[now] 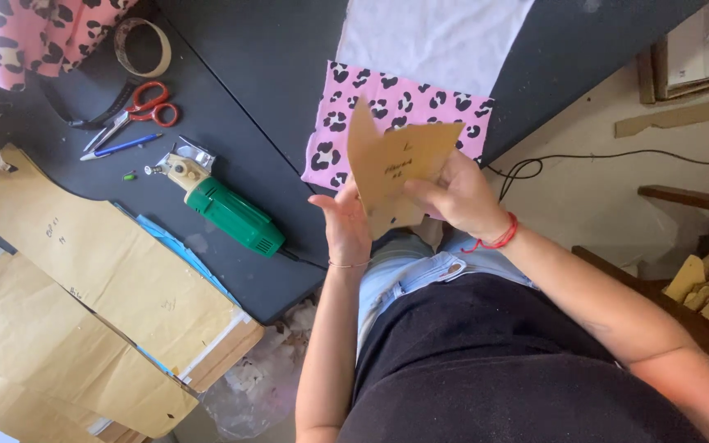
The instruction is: Organizing paper patterns and positioning them on fabric for cutting
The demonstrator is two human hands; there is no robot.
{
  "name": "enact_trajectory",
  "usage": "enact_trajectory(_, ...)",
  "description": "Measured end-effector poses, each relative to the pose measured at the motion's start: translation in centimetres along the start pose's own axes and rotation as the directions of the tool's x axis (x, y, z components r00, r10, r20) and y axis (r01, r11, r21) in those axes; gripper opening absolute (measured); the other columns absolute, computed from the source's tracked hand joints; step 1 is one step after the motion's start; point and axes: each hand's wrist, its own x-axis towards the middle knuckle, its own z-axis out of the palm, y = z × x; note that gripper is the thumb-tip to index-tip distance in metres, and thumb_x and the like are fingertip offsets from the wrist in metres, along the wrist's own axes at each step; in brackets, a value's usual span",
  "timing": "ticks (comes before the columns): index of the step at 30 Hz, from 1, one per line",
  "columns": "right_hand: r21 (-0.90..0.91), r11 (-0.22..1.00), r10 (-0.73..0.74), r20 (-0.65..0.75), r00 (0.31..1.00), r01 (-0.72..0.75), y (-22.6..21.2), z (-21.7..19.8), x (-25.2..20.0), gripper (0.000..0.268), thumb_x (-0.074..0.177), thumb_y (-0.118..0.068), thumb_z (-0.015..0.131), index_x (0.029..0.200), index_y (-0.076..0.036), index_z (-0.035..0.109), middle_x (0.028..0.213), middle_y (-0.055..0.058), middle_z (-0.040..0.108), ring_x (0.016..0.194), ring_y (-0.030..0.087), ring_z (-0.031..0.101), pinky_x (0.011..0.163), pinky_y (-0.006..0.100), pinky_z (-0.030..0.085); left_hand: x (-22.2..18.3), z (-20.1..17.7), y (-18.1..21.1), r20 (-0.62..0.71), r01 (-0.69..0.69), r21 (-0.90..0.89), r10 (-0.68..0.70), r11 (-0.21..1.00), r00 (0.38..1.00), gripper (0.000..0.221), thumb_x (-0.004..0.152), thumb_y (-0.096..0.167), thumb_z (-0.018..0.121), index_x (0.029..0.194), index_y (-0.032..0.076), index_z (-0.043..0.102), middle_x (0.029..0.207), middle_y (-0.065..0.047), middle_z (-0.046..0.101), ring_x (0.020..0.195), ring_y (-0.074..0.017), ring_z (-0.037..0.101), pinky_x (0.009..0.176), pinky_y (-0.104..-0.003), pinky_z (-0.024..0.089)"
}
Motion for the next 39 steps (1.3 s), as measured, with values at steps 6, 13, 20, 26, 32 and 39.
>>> enact_trajectory(6, 0.136, 0.985, 0.11, -0.041, 0.993, -0.104, 3.8, -1.7, 1.4, 0.031, 0.076, -0.006, 0.065, 0.103, -0.003, 0.049, 0.087, 0.011, 0.058, 0.076, 0.013, 0.056, 0.062, 0.026, 0.048, 1.9, -3.6, -1.7, 0.273, -0.098, 0.238, 0.03, 0.966, 0.962, 0.11, 0.058, 0.027, 0.081, 0.14, 0.018, 0.009, 0.123, -0.013, 0.04, 0.106, -0.0214, 0.046, 0.085, -0.033, 0.045)
enact_trajectory(13, -0.229, 0.943, 0.175, -0.278, 0.945, -0.242, 4.7, -4.5, 1.9, 0.03, 0.08, -0.014, 0.066, 0.097, 0.0, 0.046, 0.072, 0.017, 0.06, 0.059, 0.014, 0.057, 0.046, 0.026, 0.048, 4.6, -4.5, -0.9, -0.095, -0.076, 0.843, 0.287, 0.532, 0.953, 0.109, 0.058, 0.017, 0.083, 0.138, 0.027, 0.009, 0.125, -0.01, 0.045, 0.11, -0.0256, 0.05, 0.091, -0.038, 0.044)
enact_trajectory(20, -0.493, 0.781, 0.289, -0.258, 0.922, -0.383, 4.3, -5.8, 2.4, 0.025, 0.077, -0.025, 0.063, 0.083, -0.004, 0.051, 0.059, 0.009, 0.061, 0.039, 0.012, 0.056, 0.033, 0.02, 0.044, 6.1, -3.9, -2.0, -0.036, 0.021, 0.999, 0.327, 0.049, 0.944, 0.093, 0.063, 0.018, 0.078, 0.136, 0.021, 0.02, 0.108, -0.01, 0.046, 0.097, -0.0295, 0.055, 0.079, -0.042, 0.051)
enact_trajectory(26, -0.513, 0.749, 0.43, -0.105, 0.897, -0.419, 4.9, -7.8, 2.6, 0.036, 0.085, -0.031, 0.051, 0.068, 0.0, 0.057, 0.049, 0.012, 0.058, 0.031, 0.014, 0.051, 0.028, 0.02, 0.036, 6.9, -5.4, -2.4, -0.051, 0.028, 0.997, 0.324, 0.074, 0.945, 0.083, 0.068, 0.013, 0.073, 0.134, 0.025, 0.025, 0.105, -0.004, 0.044, 0.098, -0.0248, 0.054, 0.083, -0.038, 0.05)
enact_trajectory(32, -0.529, 0.736, 0.43, -0.114, 0.895, -0.421, 5.7, -7.4, 2.4, 0.036, 0.086, -0.032, 0.05, 0.069, -0.002, 0.06, 0.048, 0.009, 0.057, 0.03, 0.013, 0.048, 0.032, 0.02, 0.035, 7.6, -5.8, -1.8, -0.027, 0.003, 0.996, 0.288, 0.084, 0.957, 0.076, 0.072, 0.012, 0.07, 0.134, 0.025, 0.027, 0.102, -0.004, 0.044, 0.096, -0.029, 0.055, 0.081, -0.04, 0.049)
enact_trajectory(39, -0.756, 0.553, 0.213, -0.276, 0.937, -0.349, 5.4, -8.9, 3.0, 0.024, 0.08, -0.032, 0.059, 0.073, -0.009, 0.062, 0.054, 0.006, 0.057, 0.051, 0.023, 0.056, 0.051, 0.029, 0.042, 9.9, -7.0, -1.0, 0.029, -0.036, 0.999, 0.374, 0.012, 0.927, 0.054, 0.068, 0.015, 0.07, 0.116, 0.024, 0.048, 0.098, 0.0, 0.042, 0.091, -0.024, 0.053, 0.081, -0.035, 0.046)
